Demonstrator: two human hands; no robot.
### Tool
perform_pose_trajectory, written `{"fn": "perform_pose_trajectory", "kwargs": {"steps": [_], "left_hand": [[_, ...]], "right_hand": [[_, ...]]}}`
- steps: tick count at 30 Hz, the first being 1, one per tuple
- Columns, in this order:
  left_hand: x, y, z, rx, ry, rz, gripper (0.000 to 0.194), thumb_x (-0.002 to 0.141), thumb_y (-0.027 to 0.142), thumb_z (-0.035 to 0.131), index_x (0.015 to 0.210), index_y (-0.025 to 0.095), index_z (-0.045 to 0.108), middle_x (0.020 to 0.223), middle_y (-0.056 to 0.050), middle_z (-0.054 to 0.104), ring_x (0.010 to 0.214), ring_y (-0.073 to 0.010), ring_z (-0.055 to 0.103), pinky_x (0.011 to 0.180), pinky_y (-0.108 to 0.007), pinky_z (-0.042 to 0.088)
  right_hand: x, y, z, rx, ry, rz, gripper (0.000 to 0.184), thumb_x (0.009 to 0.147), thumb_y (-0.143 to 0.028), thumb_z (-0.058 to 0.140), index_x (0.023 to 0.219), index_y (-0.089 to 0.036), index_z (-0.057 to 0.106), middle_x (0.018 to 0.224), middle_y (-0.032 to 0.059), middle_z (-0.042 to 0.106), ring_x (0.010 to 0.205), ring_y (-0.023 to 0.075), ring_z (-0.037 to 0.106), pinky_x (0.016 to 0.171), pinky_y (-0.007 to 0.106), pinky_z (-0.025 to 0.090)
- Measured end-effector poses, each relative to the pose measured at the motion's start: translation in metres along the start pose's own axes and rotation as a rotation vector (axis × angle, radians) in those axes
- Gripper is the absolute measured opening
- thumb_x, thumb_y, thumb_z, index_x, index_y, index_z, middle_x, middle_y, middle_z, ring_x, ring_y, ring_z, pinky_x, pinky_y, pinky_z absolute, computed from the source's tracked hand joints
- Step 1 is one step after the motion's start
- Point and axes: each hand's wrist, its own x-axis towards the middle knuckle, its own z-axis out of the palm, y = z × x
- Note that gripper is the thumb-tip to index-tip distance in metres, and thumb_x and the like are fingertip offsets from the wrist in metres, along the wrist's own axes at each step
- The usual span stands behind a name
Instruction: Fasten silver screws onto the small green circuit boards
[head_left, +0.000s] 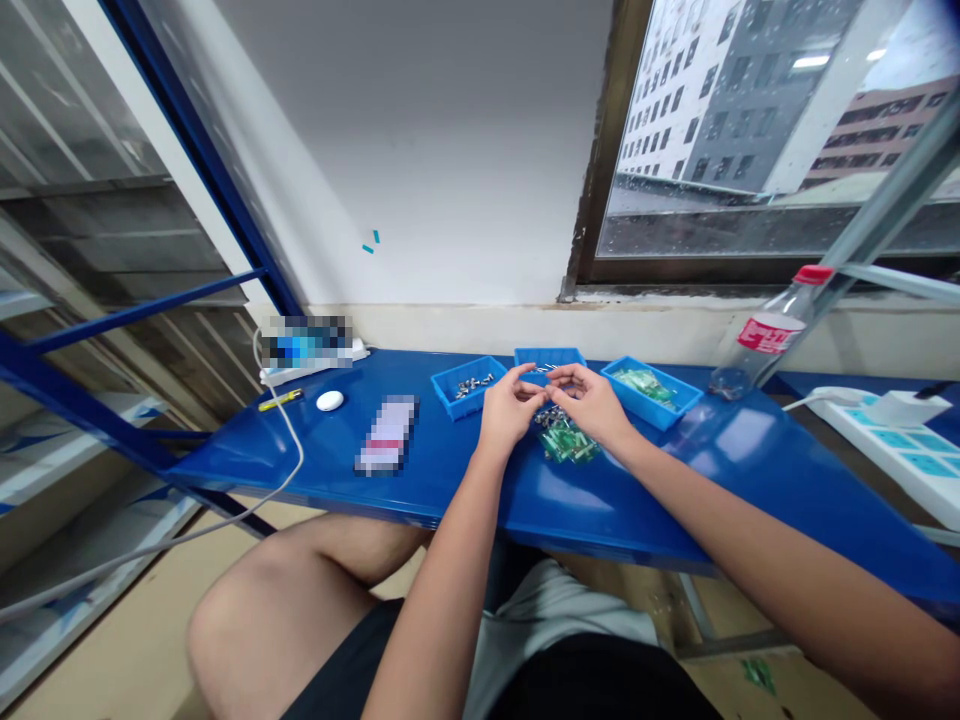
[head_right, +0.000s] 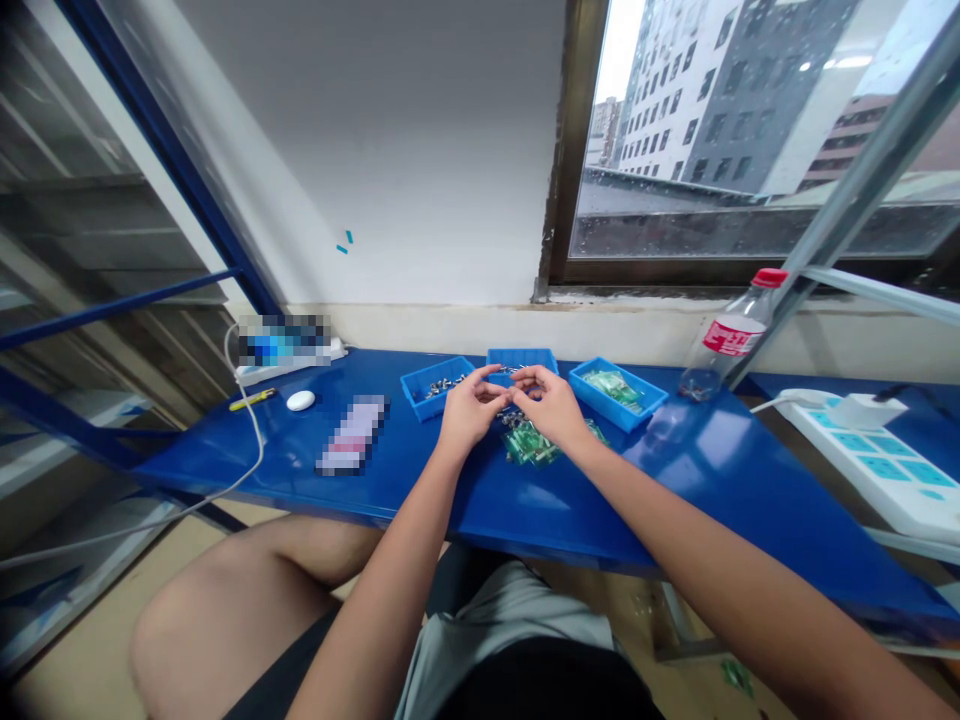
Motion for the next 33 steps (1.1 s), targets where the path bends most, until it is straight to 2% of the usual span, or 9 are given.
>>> {"fn": "perform_pose_trajectory", "kwargs": {"steps": [5,9,14,17,21,25,28,31,33], "left_hand": [[0.0016,-0.0016,0.0018,-0.054,-0.022,0.013,0.048,0.081,0.015,0.077,0.128,0.017,0.067,0.092,-0.006,0.08,0.085,-0.0198,0.076,0.085,-0.033,0.06],[0.0048,-0.0005,-0.0007,-0.255,-0.002,-0.028,0.049,0.08,0.025,0.082,0.125,0.015,0.066,0.096,-0.009,0.08,0.089,-0.0206,0.076,0.092,-0.036,0.058],[0.0068,0.0,-0.0048,-0.376,0.043,-0.067,0.06,0.074,0.032,0.089,0.126,0.015,0.066,0.099,-0.01,0.081,0.097,-0.0243,0.077,0.1,-0.042,0.056],[0.0061,-0.0005,-0.0046,-0.382,0.031,-0.1,0.064,0.073,0.034,0.09,0.129,0.015,0.065,0.104,-0.012,0.081,0.101,-0.0268,0.076,0.1,-0.044,0.056],[0.0049,-0.0017,-0.0039,-0.37,-0.009,-0.094,0.059,0.077,0.036,0.087,0.128,0.014,0.066,0.109,-0.015,0.08,0.109,-0.0287,0.075,0.103,-0.045,0.054],[0.0054,-0.0016,-0.0053,-0.323,0.025,-0.068,0.058,0.075,0.036,0.088,0.125,0.014,0.068,0.102,-0.013,0.081,0.1,-0.0263,0.076,0.099,-0.042,0.056],[0.0067,-0.0011,-0.0067,-0.274,0.077,-0.04,0.057,0.073,0.034,0.089,0.123,0.014,0.069,0.097,-0.01,0.08,0.091,-0.0226,0.075,0.093,-0.037,0.056],[0.0079,-0.0015,-0.0074,-0.241,0.122,-0.009,0.054,0.072,0.033,0.089,0.12,0.014,0.07,0.091,-0.007,0.078,0.089,-0.0199,0.074,0.09,-0.034,0.055],[0.0082,-0.0019,-0.0076,-0.243,0.122,-0.004,0.052,0.073,0.032,0.089,0.118,0.014,0.071,0.09,-0.007,0.076,0.088,-0.0193,0.073,0.089,-0.033,0.055]], "right_hand": [[0.0021,0.0019,-0.0007,0.058,0.02,0.024,0.026,0.081,-0.026,0.069,0.106,-0.02,0.067,0.09,0.0036,0.069,0.085,0.0198,0.068,0.083,0.035,0.058],[0.003,0.0033,-0.0007,0.138,0.015,0.033,0.028,0.086,-0.033,0.069,0.112,-0.022,0.067,0.092,0.0034,0.07,0.087,0.0198,0.068,0.081,0.034,0.058],[-0.0013,0.0023,0.0024,0.161,-0.083,0.013,0.038,0.087,-0.04,0.074,0.12,-0.023,0.066,0.097,0.0052,0.073,0.092,0.0209,0.07,0.086,0.036,0.059],[-0.0044,0.0004,0.0049,0.158,-0.111,0.035,0.046,0.087,-0.04,0.074,0.128,-0.022,0.062,0.097,0.0049,0.075,0.092,0.0209,0.072,0.089,0.037,0.059],[-0.0054,-0.0004,0.0066,0.172,-0.062,0.071,0.049,0.085,-0.041,0.076,0.128,-0.021,0.061,0.094,0.0044,0.075,0.089,0.0206,0.072,0.085,0.035,0.059],[-0.0048,0.0014,0.0068,0.154,-0.077,0.108,0.049,0.086,-0.043,0.074,0.128,-0.021,0.061,0.096,0.005,0.076,0.082,0.0194,0.071,0.076,0.033,0.059],[-0.0044,0.0027,0.0071,0.114,-0.079,0.099,0.044,0.087,-0.043,0.073,0.125,-0.021,0.063,0.1,0.0068,0.077,0.085,0.0202,0.071,0.074,0.032,0.058],[-0.0042,0.0022,0.0068,0.06,-0.085,0.047,0.033,0.088,-0.043,0.072,0.112,-0.02,0.069,0.105,0.0088,0.076,0.096,0.0227,0.071,0.08,0.034,0.058],[-0.0044,0.0003,0.0059,0.016,-0.113,0.037,0.03,0.09,-0.044,0.07,0.108,-0.02,0.072,0.106,0.0087,0.077,0.096,0.0234,0.071,0.083,0.036,0.058]]}}
